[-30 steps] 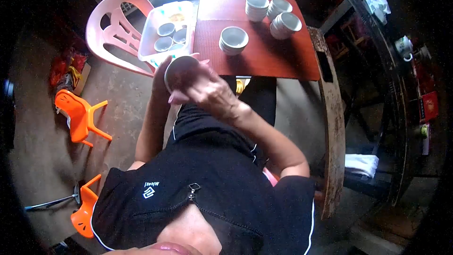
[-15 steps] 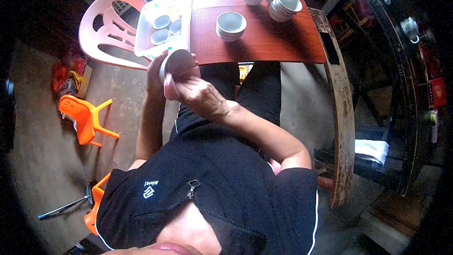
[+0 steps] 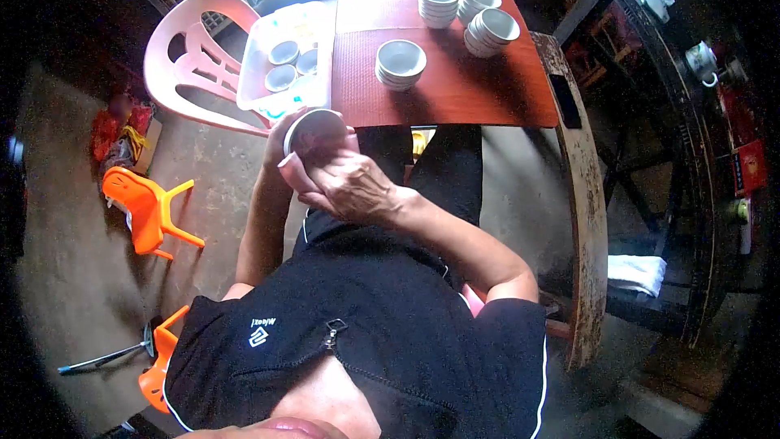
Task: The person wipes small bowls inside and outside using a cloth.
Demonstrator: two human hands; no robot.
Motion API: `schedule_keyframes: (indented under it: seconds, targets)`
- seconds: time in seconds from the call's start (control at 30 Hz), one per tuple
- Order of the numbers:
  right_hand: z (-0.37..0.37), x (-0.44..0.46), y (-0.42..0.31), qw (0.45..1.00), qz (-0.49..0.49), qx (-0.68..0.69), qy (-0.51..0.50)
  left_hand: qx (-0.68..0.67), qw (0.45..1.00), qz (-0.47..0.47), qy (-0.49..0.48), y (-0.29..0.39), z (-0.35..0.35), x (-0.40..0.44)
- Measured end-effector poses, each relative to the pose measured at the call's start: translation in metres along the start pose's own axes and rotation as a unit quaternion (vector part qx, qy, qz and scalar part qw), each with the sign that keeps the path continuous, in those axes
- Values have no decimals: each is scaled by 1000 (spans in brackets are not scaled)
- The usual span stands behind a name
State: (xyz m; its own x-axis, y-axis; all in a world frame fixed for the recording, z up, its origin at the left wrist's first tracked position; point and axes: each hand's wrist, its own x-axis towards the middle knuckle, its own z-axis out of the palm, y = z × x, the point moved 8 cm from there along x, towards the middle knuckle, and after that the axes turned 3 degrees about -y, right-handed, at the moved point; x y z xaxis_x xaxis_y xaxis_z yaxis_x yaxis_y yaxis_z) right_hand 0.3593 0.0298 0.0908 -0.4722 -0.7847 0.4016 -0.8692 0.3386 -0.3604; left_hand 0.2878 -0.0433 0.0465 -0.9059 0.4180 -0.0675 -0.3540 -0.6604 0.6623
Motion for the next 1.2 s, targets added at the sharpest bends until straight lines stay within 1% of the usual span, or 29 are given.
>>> schedule_keyframes:
  seconds: [0.03, 0.07, 0.13, 0.17, 0.27, 0.3, 0.33, 0.4, 0.43, 0.47, 0.53, 0.6, 0.63, 0.67, 0.7, 0.73, 0.77, 0.8, 0.83, 0.87, 0.9, 0.93, 0.97, 1.0, 1.03, 1.07, 1.13, 1.17, 1.2]
  targets:
    - [-9, 1, -4, 997, -41, 26, 53, -43, 997, -47, -47, -4, 19, -5]
    - [-16, 0, -7, 990, -81, 53, 105, -35, 996, -43, -63, -3, 20, -3]
    - [-22, 2, -7, 984, -79, -38, 152, -21, 995, -35, -92, -4, 20, 0]
    - [-25, 3, -7, 978, -79, -85, 175, -18, 997, -33, -71, -3, 16, 2]
    - [-24, 2, -5, 984, -42, -48, 164, -9, 1000, -26, -12, 1, 8, 7]
    - [-12, 0, 4, 989, -23, 4, 149, -5, 1000, -9, 13, 2, 6, 6]
    - [-15, 0, 14, 980, 72, 150, 110, 49, 998, 28, 15, 7, 9, 7]
    - [-27, -7, 35, 908, 184, 339, 165, 319, 919, 227, 58, 39, 27, -6]
    - [-30, -1, 36, 671, 213, 672, 231, 450, 823, 326, 118, 49, 41, -18]
    - [-39, 7, 35, 608, 190, 717, 283, 507, 741, 427, 107, 55, 63, -30]
    - [-48, 8, 27, 714, 228, 614, 248, 456, 769, 438, 99, 53, 58, -31]
    - [-50, 3, 9, 897, 173, 330, 237, 427, 824, 366, 70, 55, 49, -25]
    - [-46, 3, -1, 950, 138, 171, 220, 239, 929, 283, 26, 47, 40, -12]
    - [-46, 5, -12, 968, 47, 144, 199, 304, 918, 255, 10, 51, 41, -10]
    - [-42, 2, -14, 974, -4, 86, 208, 207, 964, 170, -1, 42, 40, -8]
    - [-41, 1, -21, 975, -56, 27, 215, 105, 991, 83, -12, 32, 44, -8]
    - [-38, 0, -14, 978, -16, 41, 203, 143, 985, 98, -12, 31, 34, -4]
    - [-37, -3, -9, 980, 24, 54, 192, 128, 986, 89, 51, 27, 26, -4]
    - [-38, -4, -3, 979, 66, 67, 182, 301, 931, 194, 76, 41, 38, -12]
    - [-39, -7, 15, 936, 131, 251, 206, 461, 834, 289, 96, 53, 54, -23]
    - [-35, -11, 29, 856, 191, 426, 222, 438, 834, 324, 89, 50, 47, -20]
    - [-29, -14, 37, 739, 244, 585, 228, 524, 754, 392, 57, 52, 58, -26]
    - [-38, -10, 34, 696, 251, 641, 206, 564, 714, 414, 26, 50, 67, -28]
    - [-37, -10, 44, 685, 239, 651, 224, 601, 670, 436, -4, 49, 76, -30]
    - [-40, -12, 45, 708, 242, 623, 228, 626, 650, 430, -32, 51, 77, -25]
    - [-44, -13, 46, 730, 245, 594, 232, 503, 770, 393, -11, 51, 64, -21]
    - [-62, -11, 30, 902, 170, 316, 240, 212, 935, 283, 29, 32, 47, -14]
    - [-65, -11, 17, 950, 126, 162, 234, 98, 993, 58, 16, 9, 32, -7]
    - [-63, -11, 14, 954, 104, 155, 233, 104, 994, 26, 8, 4, 25, -8]
